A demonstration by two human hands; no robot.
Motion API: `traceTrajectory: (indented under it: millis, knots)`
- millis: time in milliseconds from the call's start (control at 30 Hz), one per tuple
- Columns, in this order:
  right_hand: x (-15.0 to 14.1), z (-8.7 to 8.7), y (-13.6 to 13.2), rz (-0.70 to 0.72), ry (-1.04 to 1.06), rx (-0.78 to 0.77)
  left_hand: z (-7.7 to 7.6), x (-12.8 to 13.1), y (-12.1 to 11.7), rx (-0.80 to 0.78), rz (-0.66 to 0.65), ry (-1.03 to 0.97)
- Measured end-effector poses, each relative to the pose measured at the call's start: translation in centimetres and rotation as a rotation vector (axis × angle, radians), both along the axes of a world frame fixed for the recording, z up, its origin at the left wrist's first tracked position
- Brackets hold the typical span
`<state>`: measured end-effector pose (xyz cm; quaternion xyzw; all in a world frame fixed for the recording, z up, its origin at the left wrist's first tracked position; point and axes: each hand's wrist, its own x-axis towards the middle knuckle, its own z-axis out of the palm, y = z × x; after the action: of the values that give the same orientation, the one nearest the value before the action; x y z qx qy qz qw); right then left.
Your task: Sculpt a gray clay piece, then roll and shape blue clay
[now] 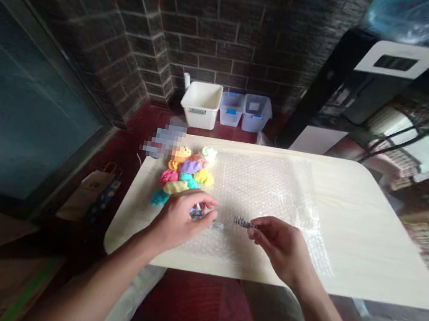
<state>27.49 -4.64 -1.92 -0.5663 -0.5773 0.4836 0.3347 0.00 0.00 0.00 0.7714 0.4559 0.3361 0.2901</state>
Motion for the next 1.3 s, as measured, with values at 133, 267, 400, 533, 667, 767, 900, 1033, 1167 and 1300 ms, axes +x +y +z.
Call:
traceTrajectory:
  millis: [133, 267, 400, 533, 667, 767, 900, 1033, 1167, 1300]
  knots:
    - [0.2, -0.2, 1.1, -0.01, -0.223, 0.082, -0.4, 0.0, -0.7, 0.082, -0.184, 0.167]
    - [0.4, -0.8, 2.0, -0.018, -0.42, 0.283, -0.8, 0.8, -0.6, 0.125, -0.281, 0.387]
    - [0.3, -0.4, 1.8, -0.078, -0.429, 0.365, -0.7, 1.7, -0.3, 0.116, -0.283, 0.447]
    - [-1.0, 1.3, 0.1, -0.107, -0.24, 0.309, -0.1, 1.9, -0.7, 0.048, -0.274, 0.215]
    - [-2.9, 2.4, -1.1, 0.057, -0.043, 0.261, 0.4, 2.0, -1.2, -0.028, -0.308, 0.059]
    - [-3.5, 2.5, -1.1, 0.047, -0.02, 0.32, 0.6, 2.1, -1.2, -0.055, -0.319, -0.029]
    - [-3.3, 2.7, -0.9, 0.039, -0.055, 0.385, 0.7, 2.3, -1.4, -0.158, -0.331, -0.137]
    - [-3.4, 2.9, -1.4, -0.02, -0.063, 0.408, 0.8, 2.4, -1.6, -0.251, -0.32, -0.164]
    - [-3.7, 3.2, -1.7, -0.036, -0.106, 0.44, 0.7, 2.5, -1.8, -0.301, -0.289, -0.161]
    - [-3.9, 3.6, -1.6, -0.016, -0.123, 0.463, 0.7, 2.5, -1.8, -0.358, -0.307, -0.169]
